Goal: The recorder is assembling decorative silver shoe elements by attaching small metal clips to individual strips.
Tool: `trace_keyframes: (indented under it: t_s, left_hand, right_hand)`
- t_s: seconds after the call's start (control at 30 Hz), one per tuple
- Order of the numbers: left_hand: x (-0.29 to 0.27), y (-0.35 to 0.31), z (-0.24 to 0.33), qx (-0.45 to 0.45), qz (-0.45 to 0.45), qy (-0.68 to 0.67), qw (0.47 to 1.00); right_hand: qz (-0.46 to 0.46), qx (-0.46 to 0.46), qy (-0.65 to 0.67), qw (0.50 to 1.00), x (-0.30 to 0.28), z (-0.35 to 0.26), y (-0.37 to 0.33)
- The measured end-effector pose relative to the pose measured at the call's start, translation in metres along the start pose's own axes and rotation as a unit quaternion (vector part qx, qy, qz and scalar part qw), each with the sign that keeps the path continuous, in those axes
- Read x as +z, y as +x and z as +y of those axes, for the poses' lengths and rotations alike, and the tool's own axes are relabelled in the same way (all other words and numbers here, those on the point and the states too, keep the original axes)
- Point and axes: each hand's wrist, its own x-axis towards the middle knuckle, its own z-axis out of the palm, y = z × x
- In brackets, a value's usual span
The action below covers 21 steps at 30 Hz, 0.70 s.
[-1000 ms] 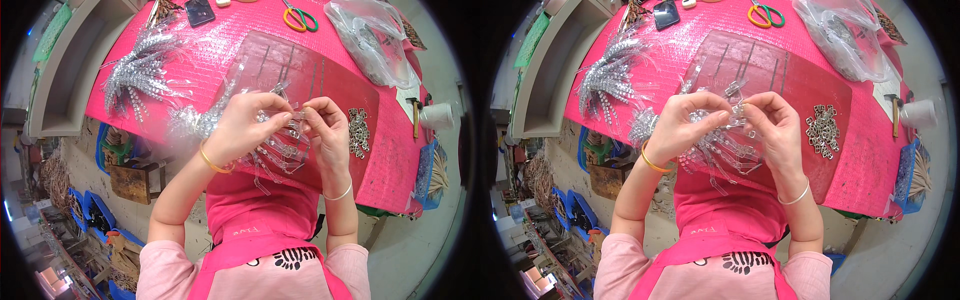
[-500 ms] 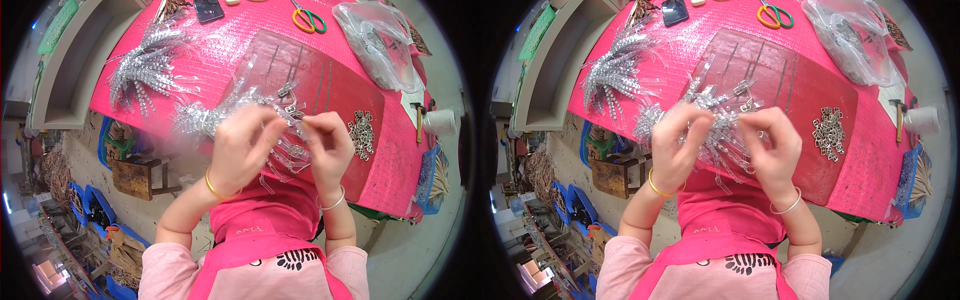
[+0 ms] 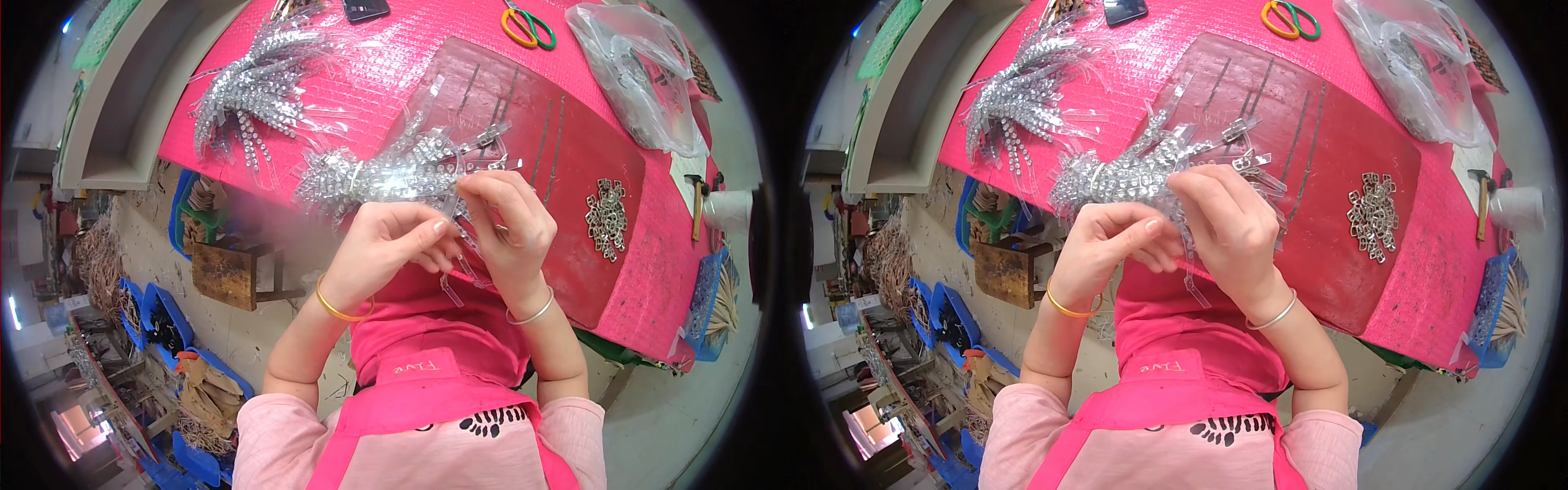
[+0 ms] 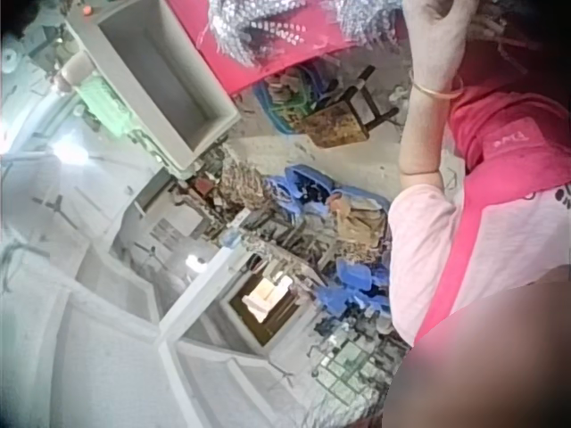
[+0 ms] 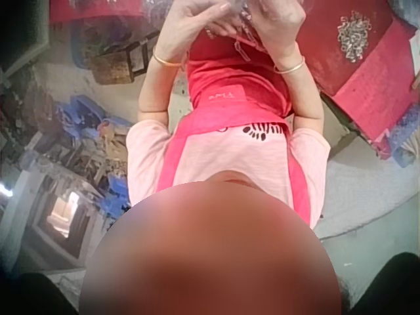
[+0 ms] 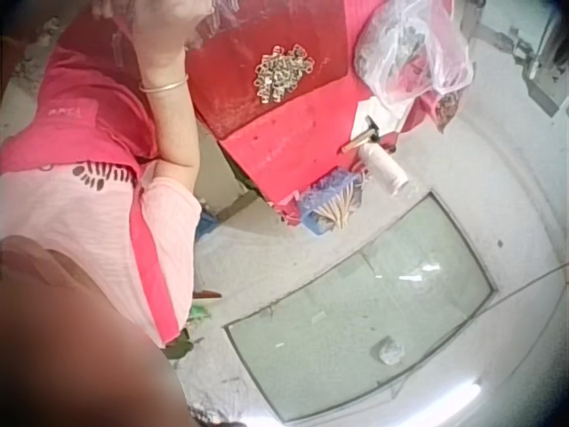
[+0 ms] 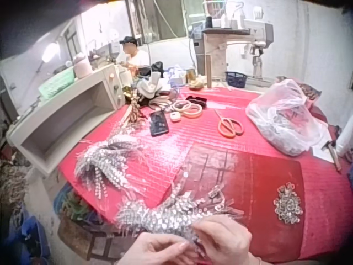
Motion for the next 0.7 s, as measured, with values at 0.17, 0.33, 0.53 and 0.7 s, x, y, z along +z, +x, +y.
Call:
trace_keyframes:
  t_s: [0.17, 0.33, 0.53, 0.7]
  left_hand:
    - [-0.005, 0.002, 0.003, 0.016, 0.017, -0.013, 1.000]
    - [-0.011, 0.003, -0.002, 0.034, -0.020, -0.028, 0.999]
    - [-0.008, 0.002, -0.005, 0.065, 0.031, -0.003, 0.997]
    - [-0.005, 0.005, -0.010, 0.102, 0.061, 0.034, 0.992]
  right_hand:
    - [-0.048, -0.040, 0.003, 0.998, -0.001, -0.004, -0.001]
    - [-0.042, -0.007, 0.012, 0.999, 0.002, -0.002, -0.001]
    - [-0.043, -0.037, 0.002, 0.998, 0.004, -0.007, -0.006]
    - [-0.024, -0.026, 0.015, 0.999, 0.005, -0.007, -0.006]
